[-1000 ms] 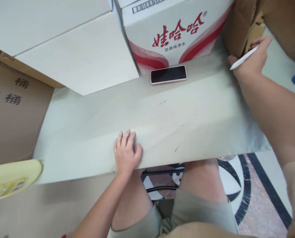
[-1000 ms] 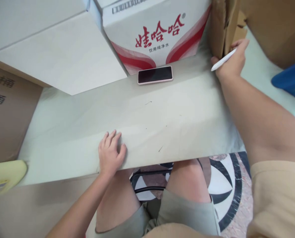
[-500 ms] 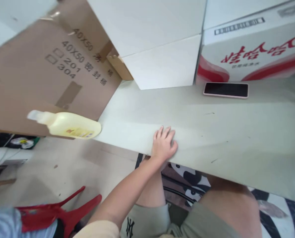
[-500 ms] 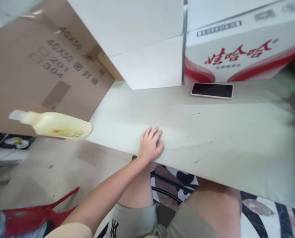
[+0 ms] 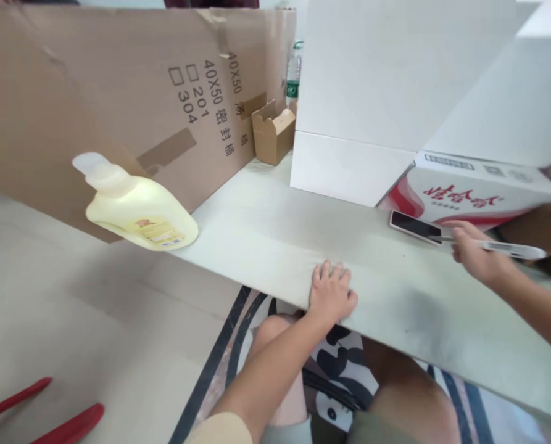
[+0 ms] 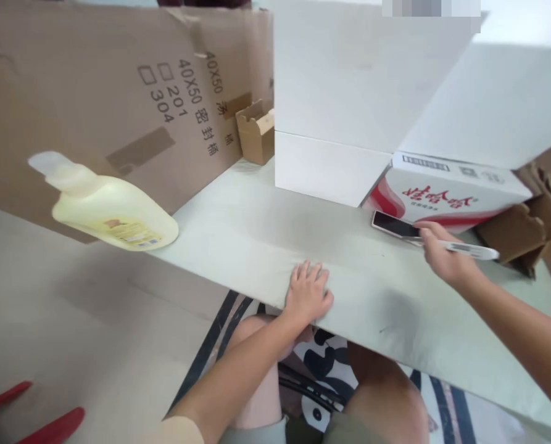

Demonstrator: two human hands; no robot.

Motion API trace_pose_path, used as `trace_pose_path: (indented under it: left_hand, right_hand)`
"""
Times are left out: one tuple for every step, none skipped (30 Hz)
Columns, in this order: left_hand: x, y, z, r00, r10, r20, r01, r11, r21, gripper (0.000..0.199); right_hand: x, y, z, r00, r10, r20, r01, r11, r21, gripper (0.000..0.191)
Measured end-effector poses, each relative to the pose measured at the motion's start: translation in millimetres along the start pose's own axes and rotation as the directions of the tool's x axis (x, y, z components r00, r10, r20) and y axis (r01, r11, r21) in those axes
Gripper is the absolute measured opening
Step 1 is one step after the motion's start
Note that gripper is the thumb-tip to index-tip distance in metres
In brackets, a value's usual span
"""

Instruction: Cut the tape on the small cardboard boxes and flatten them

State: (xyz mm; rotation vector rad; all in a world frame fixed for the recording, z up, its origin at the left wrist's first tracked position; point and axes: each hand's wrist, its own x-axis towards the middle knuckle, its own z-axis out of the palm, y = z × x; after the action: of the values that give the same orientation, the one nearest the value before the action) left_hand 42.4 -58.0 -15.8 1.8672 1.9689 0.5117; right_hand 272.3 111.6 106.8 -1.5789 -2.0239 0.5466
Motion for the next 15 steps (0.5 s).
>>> trace_pose_path:
  left_hand:
    - [4.8,2.5,-2.3,1.000,-0.025,0.009,0.025,0.998,-0.059,0.048]
    - [11.2,4.9,-5.5,0.997,-0.067,0.028,0.070,0.990,-0.124,0.042]
    - [18.8,6.3,-9.5,0.995,-0.079,0.067,0.090,0.978,-0.187,0.039]
    - [26.9,6.1,-13.9,0.991,-0.067,0.115,0.094,0.965,-0.246,0.038]
    - [34.6,3.9,-18.4,0.988,-0.048,0.149,0.092,0.947,-0.306,0.038]
    - [41.1,-0.4,-22.6,0.985,-0.021,0.170,0.086,0.920,-0.383,0.038]
    - [45.9,-6.5,-26.2,0.985,0.001,0.170,0.079,0.883,-0.463,0.035]
    - [48.4,-13.8,-29.3,0.987,0.017,0.158,0.068,0.854,-0.516,0.032]
    - [48.5,-21.4,-31.9,0.990,0.016,0.143,0.067,0.828,-0.556,0.027]
    - [46.3,-28.8,-34.6,0.992,0.004,0.125,0.072,0.802,-0.593,0.022]
    - [42.1,-35.4,-37.6,0.994,-0.041,0.099,0.096,0.751,-0.653,0.019]
    - [36.4,-40.8,-41.1,0.993,-0.075,0.093,0.118,0.688,-0.716,0.022]
    - [30.1,-44.9,-44.9,0.990,-0.092,0.109,0.143,0.623,-0.769,0.029]
    - [23.9,-48.0,-49.0,0.986,-0.085,0.143,0.166,0.566,-0.807,0.037]
    - [18.4,-50.3,-52.9,0.979,-0.094,0.179,0.202,0.516,-0.833,0.045]
  right_hand:
    - [10.4,-29.8,11.1,1.000,-0.018,0.013,0.019,0.999,-0.044,0.011]
    - [20.7,-59.1,23.0,0.994,-0.087,0.071,0.092,0.994,-0.062,0.007]
    - [30.7,-87.0,35.8,0.982,-0.152,0.111,0.161,0.984,-0.070,0.006]
    - [40.3,-113.2,49.4,0.968,-0.199,0.151,0.213,0.974,-0.081,0.008]
    - [49.6,-137.6,63.9,0.953,-0.240,0.186,0.260,0.961,-0.090,0.013]
    - [58.6,-160.4,79.4,0.926,-0.301,0.230,0.326,0.942,-0.082,0.018]
    - [67.6,-182.0,95.9,0.871,-0.404,0.280,0.429,0.903,-0.030,0.020]
    - [76.8,-202.7,113.3,0.825,-0.478,0.302,0.495,0.869,0.022,0.018]
    - [86.6,-222.8,131.8,0.791,-0.518,0.326,0.526,0.848,0.073,0.017]
    - [97.5,-242.5,150.8,0.776,-0.525,0.349,0.520,0.846,0.115,0.013]
    - [110.0,-261.7,170.2,0.784,-0.518,0.341,0.501,0.854,0.145,0.008]
    - [124.3,-280.3,189.3,0.799,-0.514,0.312,0.491,0.857,0.154,0.007]
    - [140.4,-297.9,207.8,0.806,-0.515,0.291,0.491,0.857,0.156,0.007]
    - [158.2,-314.2,225.1,0.815,-0.514,0.267,0.490,0.858,0.155,0.009]
    - [177.1,-328.6,240.7,0.835,-0.500,0.228,0.484,0.866,0.128,0.013]
